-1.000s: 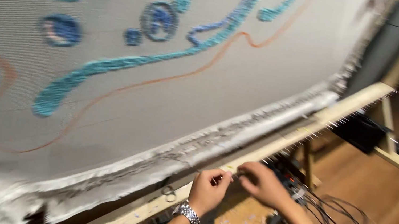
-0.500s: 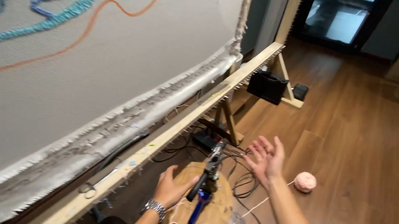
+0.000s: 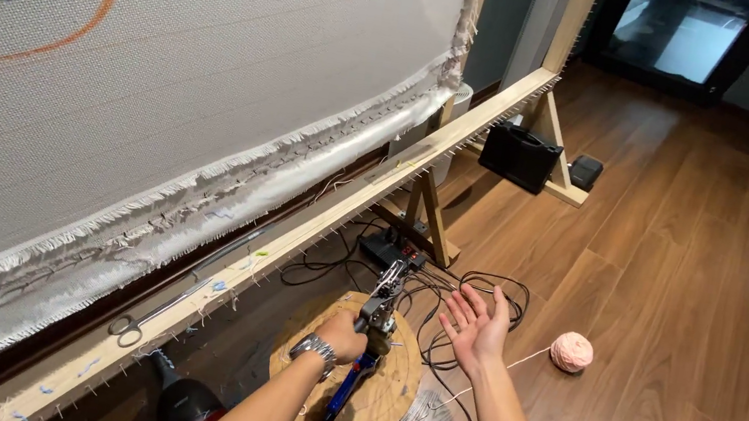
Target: Tufting a design onto a rug canvas using a tufting gun and trimming yarn with scissors.
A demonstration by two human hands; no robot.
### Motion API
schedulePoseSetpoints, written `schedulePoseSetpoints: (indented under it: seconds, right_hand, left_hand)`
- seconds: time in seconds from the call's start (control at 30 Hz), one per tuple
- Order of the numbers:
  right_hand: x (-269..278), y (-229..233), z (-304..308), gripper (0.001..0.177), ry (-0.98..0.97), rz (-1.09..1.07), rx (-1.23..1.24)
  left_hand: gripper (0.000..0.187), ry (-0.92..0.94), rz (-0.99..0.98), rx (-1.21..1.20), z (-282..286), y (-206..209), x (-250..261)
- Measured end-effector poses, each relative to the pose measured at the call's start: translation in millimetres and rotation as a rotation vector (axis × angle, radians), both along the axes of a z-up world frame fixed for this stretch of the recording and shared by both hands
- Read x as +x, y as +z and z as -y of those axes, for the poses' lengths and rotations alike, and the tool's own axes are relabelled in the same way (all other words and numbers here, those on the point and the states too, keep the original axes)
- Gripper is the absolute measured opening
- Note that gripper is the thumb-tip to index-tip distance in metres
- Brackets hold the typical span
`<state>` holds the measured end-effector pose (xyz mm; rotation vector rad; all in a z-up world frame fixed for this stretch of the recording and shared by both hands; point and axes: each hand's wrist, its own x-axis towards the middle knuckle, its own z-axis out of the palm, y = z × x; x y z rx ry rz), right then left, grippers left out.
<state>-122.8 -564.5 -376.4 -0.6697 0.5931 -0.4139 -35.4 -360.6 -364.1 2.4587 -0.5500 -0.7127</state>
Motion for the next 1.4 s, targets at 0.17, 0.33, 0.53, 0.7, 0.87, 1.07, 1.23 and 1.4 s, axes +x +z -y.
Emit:
schedulePoseSetpoints:
  seconds: [0.17,0.33,0.53,0.7,0.87,1.07,1.23,1.4]
  right_hand:
    - [-4.1,-0.3,2.7,0.063,0.112,-0.095,-0.114]
    - [-12.6,-17.0,12.2,0.046,0.204,-0.285,-0.337]
    - [-27.2,63.6,-17.0,0.030,0.178,-0.187,-0.915]
    - [-19.6,175.5,-56.3,0.043,0.460,0.206,-1.348]
    - [-15.2,284.9,-118.2,0.041,0.897,0.282,-1.524]
    - [-4.8,334.3,-174.8,0.019,1.123,0.373,-1.567]
    - [5.8,342.7,-184.8,0.011,1.091,0.247,-1.592]
    - [3.6,353.4,-192.6,0.014,0.941,0.150,-1.623]
  left_hand:
    - [0.034,0.108,-0.037,0.017,15.2,7.5,-10.3]
    - [0.038,0.188,0.004,0.085,2.7,36.4,-24.9]
    - [0.032,0.178,0.118,-0.036,-34.5,56.0,-33.6]
    - [0.022,0.236,0.074,-0.307,-71.0,77.5,-30.5]
    - [0.024,0.190,0.129,-0.763,-91.6,93.7,-40.3]
    - [0.025,0.143,0.168,-0.937,-122.3,126.4,-47.9]
    - [0.024,0.180,0.107,-0.954,-134.9,138.4,-47.9]
    - [0.012,0.302,0.135,-0.670,-149.8,124.6,-28.0]
